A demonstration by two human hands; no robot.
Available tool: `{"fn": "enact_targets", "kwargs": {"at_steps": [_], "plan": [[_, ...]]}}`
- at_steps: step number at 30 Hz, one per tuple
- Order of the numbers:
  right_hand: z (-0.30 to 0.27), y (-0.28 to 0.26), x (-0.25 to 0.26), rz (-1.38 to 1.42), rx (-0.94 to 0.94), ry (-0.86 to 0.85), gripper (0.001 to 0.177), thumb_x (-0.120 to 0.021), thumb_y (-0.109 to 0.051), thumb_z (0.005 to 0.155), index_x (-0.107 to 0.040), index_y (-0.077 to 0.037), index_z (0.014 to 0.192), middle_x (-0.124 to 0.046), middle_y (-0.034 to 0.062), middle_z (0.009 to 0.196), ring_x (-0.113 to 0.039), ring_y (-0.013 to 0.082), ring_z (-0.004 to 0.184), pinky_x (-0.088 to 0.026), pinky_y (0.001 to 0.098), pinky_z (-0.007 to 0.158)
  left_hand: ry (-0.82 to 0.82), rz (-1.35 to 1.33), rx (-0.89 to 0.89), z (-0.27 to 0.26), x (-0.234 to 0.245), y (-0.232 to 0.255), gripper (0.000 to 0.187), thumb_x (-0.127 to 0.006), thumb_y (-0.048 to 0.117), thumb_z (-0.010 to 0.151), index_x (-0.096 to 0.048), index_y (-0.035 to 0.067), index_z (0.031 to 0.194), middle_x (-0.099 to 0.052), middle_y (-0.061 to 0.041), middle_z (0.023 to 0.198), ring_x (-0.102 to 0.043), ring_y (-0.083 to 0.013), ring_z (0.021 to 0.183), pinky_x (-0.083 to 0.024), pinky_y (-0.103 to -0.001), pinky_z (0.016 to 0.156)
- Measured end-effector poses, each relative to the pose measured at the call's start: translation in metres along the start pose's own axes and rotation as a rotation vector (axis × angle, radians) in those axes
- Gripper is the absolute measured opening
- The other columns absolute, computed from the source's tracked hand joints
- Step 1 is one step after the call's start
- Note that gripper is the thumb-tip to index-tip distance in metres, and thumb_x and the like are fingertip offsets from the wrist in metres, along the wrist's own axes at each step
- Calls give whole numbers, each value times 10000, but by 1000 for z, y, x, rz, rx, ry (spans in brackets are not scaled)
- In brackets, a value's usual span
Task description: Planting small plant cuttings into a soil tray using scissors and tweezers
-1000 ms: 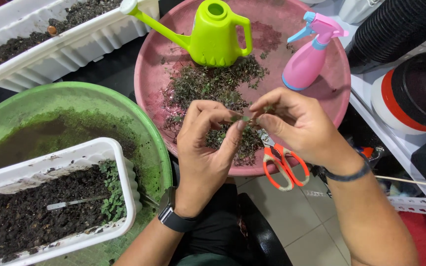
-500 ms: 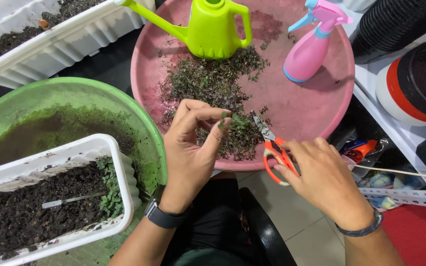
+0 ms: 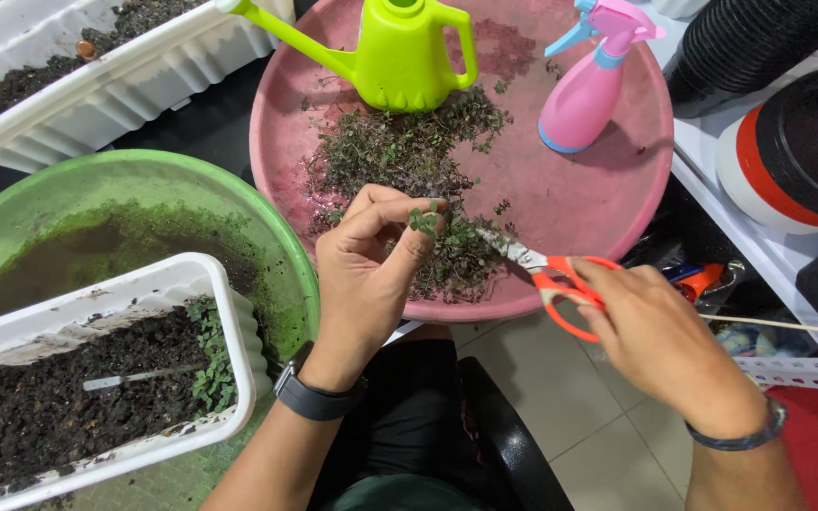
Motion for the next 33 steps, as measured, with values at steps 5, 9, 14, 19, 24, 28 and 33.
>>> {"fn": "enact_targets", "kwargs": {"at_steps": [5, 9, 14, 19, 24, 28, 33], "plan": [[-8, 23, 19, 110, -158, 83, 608, -577, -163, 938, -431, -4, 1506, -622, 197, 1392, -606, 411, 1127, -447, 496, 944, 8, -26, 47, 1, -6, -10, 131, -699, 135, 988, -737, 68, 1095, -617, -39, 996, -558, -88, 877, -433, -202, 736], [-20, 46, 21, 329, -536, 130, 873, -772, -257, 817, -438, -202, 1622, -655, 27, 998, -490, 242, 572, -432, 380, 641, -7, 21, 39, 5, -10, -12, 123, -679, 126, 1001, -741, 72, 1092, -655, -44, 1008, -561, -83, 868, -423, -201, 728], [-17, 35, 12, 271, -401, 169, 668, -777, -262, 800, -602, -186, 1440, -780, 20, 934, -694, 218, 848, -473, 379, 835, 10, -30, 87, 10, -15, -34, 98, -694, 93, 987, -736, 58, 1069, -652, -47, 1017, -579, -78, 859, -465, -195, 730], [-17, 18, 12, 301, -350, 115, 548, -726, -229, 814, -552, -139, 1326, -773, -2, 1171, -744, 216, 1062, -454, 405, 950, 40, -100, 159, 26, -28, -66, 45, -689, 124, 978, -720, 92, 976, -740, -59, 1053, -684, -122, 1007, -561, -259, 900], [-32, 39, 12, 566, -495, 97, 543, -772, -148, 790, -566, -179, 1292, -854, 8, 1010, -784, 88, 852, -497, 250, 853, -77, 57, 43, 40, -51, -61, 100, -727, 152, 966, -767, 131, 1055, -658, -4, 983, -598, -100, 930, -494, -244, 843], [-38, 50, 15, 504, -492, 71, 558, -773, -183, 774, -562, -180, 1290, -843, 7, 1091, -797, 146, 910, -500, 301, 879, -159, 187, 18, 40, -63, -62, 157, -729, 125, 939, -787, 143, 1083, -568, 31, 946, -552, -107, 929, -460, -265, 862], [-49, 60, 3, 552, -608, -50, 566, -802, -269, 787, -565, -226, 1300, -867, -7, 968, -757, 132, 790, -529, 287, 808, -172, 231, -25, 36, -74, -69, 133, -752, 149, 939, -789, 157, 1066, -545, 20, 951, -525, -126, 920, -427, -282, 850]]}}
Point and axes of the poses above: each hand's wrist, its own z-axis towards the middle knuckle, its own x-axis out of the back of the hand, y = z × x, the point moved 9 cm from there along z, towards the middle knuckle
